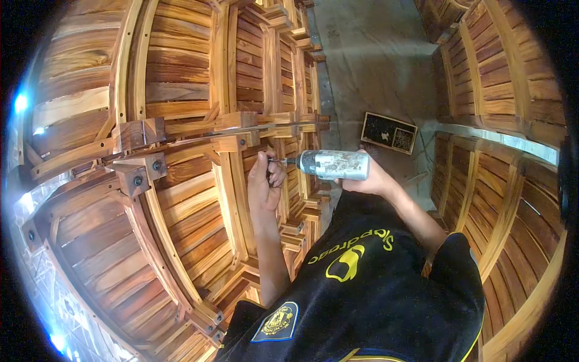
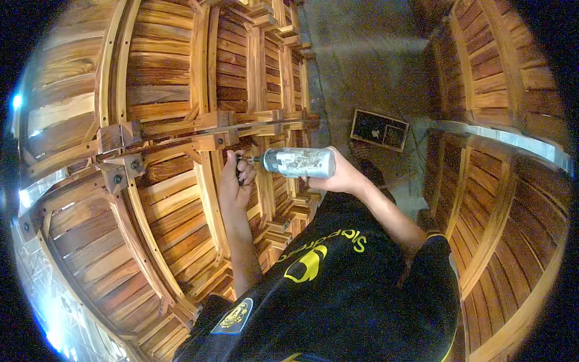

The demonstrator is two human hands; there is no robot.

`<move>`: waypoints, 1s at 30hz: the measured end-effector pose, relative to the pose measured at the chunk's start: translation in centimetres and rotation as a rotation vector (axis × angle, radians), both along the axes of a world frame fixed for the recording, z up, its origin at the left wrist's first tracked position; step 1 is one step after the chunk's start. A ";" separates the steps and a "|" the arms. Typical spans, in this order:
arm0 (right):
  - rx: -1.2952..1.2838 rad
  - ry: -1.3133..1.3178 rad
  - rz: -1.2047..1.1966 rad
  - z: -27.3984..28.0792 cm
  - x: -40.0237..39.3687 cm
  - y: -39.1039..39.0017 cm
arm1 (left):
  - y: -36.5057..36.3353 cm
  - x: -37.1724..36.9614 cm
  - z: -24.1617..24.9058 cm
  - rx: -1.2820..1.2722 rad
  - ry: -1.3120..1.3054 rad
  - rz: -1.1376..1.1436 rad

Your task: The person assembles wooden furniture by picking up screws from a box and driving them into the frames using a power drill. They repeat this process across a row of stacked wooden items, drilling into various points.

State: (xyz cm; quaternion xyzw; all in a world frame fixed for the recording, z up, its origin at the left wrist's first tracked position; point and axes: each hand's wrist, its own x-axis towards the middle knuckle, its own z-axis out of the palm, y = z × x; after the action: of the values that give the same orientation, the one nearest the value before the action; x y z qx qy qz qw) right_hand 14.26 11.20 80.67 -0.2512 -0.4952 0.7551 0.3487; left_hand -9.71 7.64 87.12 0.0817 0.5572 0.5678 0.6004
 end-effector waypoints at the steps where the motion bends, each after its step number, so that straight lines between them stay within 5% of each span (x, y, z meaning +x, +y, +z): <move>1: 0.026 -0.016 0.012 -0.3 -0.1 0.0 | -0.1 -0.2 -0.4 -0.025 0.012 0.002; 18: -0.101 -0.042 0.030 -7.1 -4.8 1.1 | 2.2 -3.6 -6.4 -0.237 -0.075 0.045; 30: -0.336 0.034 -0.027 -9.8 -10.1 2.6 | 3.9 -6.3 -9.9 -0.027 -0.049 0.165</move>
State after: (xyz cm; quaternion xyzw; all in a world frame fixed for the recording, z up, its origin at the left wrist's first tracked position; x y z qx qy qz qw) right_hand 4.11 13.83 70.86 -0.2998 -0.3524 0.8266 0.3205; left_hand -15.99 11.58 77.19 0.0137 0.5549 0.6095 0.5661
